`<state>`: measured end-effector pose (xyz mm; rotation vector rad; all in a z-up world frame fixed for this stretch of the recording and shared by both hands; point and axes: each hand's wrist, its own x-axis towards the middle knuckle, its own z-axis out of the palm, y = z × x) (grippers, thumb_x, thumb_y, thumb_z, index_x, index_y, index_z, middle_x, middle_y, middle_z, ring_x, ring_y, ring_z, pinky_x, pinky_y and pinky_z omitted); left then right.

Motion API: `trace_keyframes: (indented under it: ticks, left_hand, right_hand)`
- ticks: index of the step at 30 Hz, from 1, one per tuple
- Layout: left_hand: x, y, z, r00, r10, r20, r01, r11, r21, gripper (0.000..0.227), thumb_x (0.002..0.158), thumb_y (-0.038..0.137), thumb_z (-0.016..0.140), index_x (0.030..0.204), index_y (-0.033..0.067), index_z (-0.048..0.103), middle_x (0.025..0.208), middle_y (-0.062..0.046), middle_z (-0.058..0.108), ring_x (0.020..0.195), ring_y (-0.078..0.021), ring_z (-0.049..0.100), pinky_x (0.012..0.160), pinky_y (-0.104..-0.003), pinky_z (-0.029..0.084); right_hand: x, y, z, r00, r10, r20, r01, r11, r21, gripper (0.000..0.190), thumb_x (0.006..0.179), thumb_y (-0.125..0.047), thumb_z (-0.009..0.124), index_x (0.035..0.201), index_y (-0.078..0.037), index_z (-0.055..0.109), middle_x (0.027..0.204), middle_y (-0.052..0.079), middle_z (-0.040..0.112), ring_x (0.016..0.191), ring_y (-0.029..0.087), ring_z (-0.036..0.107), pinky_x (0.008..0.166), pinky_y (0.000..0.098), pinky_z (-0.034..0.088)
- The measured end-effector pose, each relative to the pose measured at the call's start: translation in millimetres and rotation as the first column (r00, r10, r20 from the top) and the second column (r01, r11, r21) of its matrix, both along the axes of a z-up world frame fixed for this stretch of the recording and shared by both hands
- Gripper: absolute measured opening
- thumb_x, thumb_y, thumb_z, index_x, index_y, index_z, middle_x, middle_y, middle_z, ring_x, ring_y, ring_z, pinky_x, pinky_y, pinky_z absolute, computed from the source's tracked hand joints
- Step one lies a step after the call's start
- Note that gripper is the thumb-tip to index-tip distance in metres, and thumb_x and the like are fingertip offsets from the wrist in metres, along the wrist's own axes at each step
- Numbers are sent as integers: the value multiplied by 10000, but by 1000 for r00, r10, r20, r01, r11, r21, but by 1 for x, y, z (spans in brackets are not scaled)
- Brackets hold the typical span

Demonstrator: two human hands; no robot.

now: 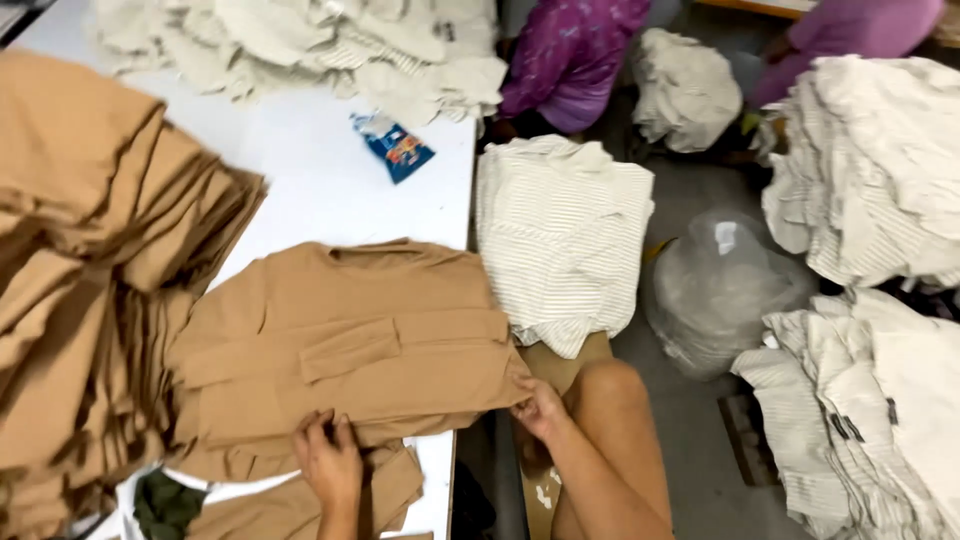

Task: Folding brown t-shirts and organizing fabric strips on a work table

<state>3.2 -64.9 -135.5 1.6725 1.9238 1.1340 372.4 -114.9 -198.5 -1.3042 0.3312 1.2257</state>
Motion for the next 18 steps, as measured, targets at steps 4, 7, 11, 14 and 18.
trace_keyframes:
  ticks: [4, 7, 11, 14, 18]
  left_hand:
    - [2, -5, 25, 999, -32, -12, 33, 998, 50, 316, 966, 287, 662, 1177, 60, 723, 1266, -170, 635, 1251, -346, 564, 1137, -465, 390]
    - [13, -4, 25, 998, -68, -3, 68, 994, 88, 295, 953, 268, 672, 1157, 58, 714, 1255, -168, 621, 1245, -337, 572, 1137, -462, 396]
    - [30, 8, 10, 997, -74, 18, 74, 997, -26, 323, 978, 327, 648, 1167, 67, 681, 1281, -176, 618, 1269, -371, 549, 1102, -481, 404]
    - [7, -15, -21, 994, -74, -85, 75, 997, 12, 279, 971, 255, 732, 1190, 87, 693, 1275, -188, 589, 1233, -411, 593, 1029, -521, 472]
    - [10, -10, 7, 994, -110, -7, 110, 994, -22, 231, 980, 271, 720, 1149, 116, 690, 1308, -123, 597, 1231, -395, 599, 1029, -513, 471]
  right_hand:
    - [5, -2, 50, 937, -287, -198, 326, 923, 206, 435, 765, 22, 631, 1191, -63, 667, 1189, 114, 730, 1061, 243, 689, 988, 335, 561]
    - [19, 4, 29, 913, -200, -356, 264, 954, 142, 449, 771, 64, 499, 1200, 50, 630, 1188, 233, 685, 1092, 360, 660, 1065, 479, 535]
    - [63, 16, -76, 946, 56, -319, 21, 972, 235, 226, 743, -53, 547, 925, -61, 680, 840, 125, 734, 747, 247, 710, 711, 360, 615]
    - [24, -11, -13, 973, 29, -228, 14, 982, 186, 376, 897, -289, 732, 1150, -14, 687, 1054, 159, 690, 983, 299, 721, 930, 501, 603]
    - [8, 24, 91, 954, 143, -263, -76, 965, 251, 510, 845, -333, 796, 1223, -4, 703, 1180, 189, 734, 1075, 375, 725, 980, 590, 569]
